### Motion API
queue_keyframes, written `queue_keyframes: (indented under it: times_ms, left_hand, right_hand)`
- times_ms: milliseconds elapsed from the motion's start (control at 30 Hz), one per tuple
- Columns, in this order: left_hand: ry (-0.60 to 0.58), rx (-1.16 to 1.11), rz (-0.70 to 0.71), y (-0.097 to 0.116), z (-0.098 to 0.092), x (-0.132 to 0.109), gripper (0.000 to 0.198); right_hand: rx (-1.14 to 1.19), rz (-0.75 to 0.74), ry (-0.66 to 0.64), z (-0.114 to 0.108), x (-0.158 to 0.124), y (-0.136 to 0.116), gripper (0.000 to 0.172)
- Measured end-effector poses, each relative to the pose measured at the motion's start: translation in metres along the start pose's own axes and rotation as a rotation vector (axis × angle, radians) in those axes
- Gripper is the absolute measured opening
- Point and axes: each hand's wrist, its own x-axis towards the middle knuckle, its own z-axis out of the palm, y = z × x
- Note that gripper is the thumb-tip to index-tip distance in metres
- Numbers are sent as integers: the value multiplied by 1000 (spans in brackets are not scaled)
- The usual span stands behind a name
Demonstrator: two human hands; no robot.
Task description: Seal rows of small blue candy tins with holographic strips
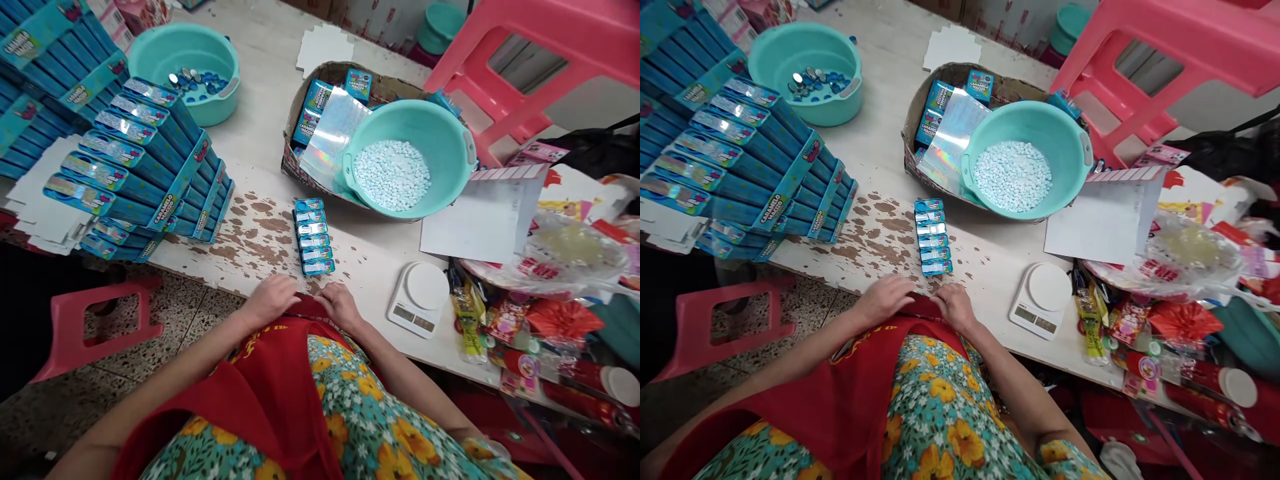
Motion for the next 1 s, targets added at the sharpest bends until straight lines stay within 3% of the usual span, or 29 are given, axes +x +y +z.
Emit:
queue_keyframes:
  times_ms: [100, 200, 267, 367, 633, 767, 867, 1000]
  left_hand:
    - [-162, -82, 23, 23, 20, 25, 28]
    - [-278, -76, -39, 21, 33, 41, 31]
    - [-288, -64, -56, 15, 35, 45, 34]
    - [-299, -32, -78, 12, 34, 50, 38]
    - [-285, -9, -43, 53, 50, 91, 31]
    - [-286, -59, -42, 58, 55, 102, 28]
    - [-280, -134, -86, 54, 57, 102, 29]
    - [-247, -198, 18, 51, 62, 106, 30]
  right_hand:
    - [-11, -13, -8, -2, -8, -2, 26]
    - [3, 77, 82, -7, -16, 10, 25]
    - [95, 158, 132, -13, -23, 22, 33]
    - [327, 275, 132, -20, -32, 36, 27]
    - [604, 447, 199, -19, -28, 49, 25]
    - [928, 603, 184, -21, -28, 55, 33]
    - [1064, 612, 202, -21, -34, 56, 45]
    - [1065, 614, 295, -16, -39, 57, 40]
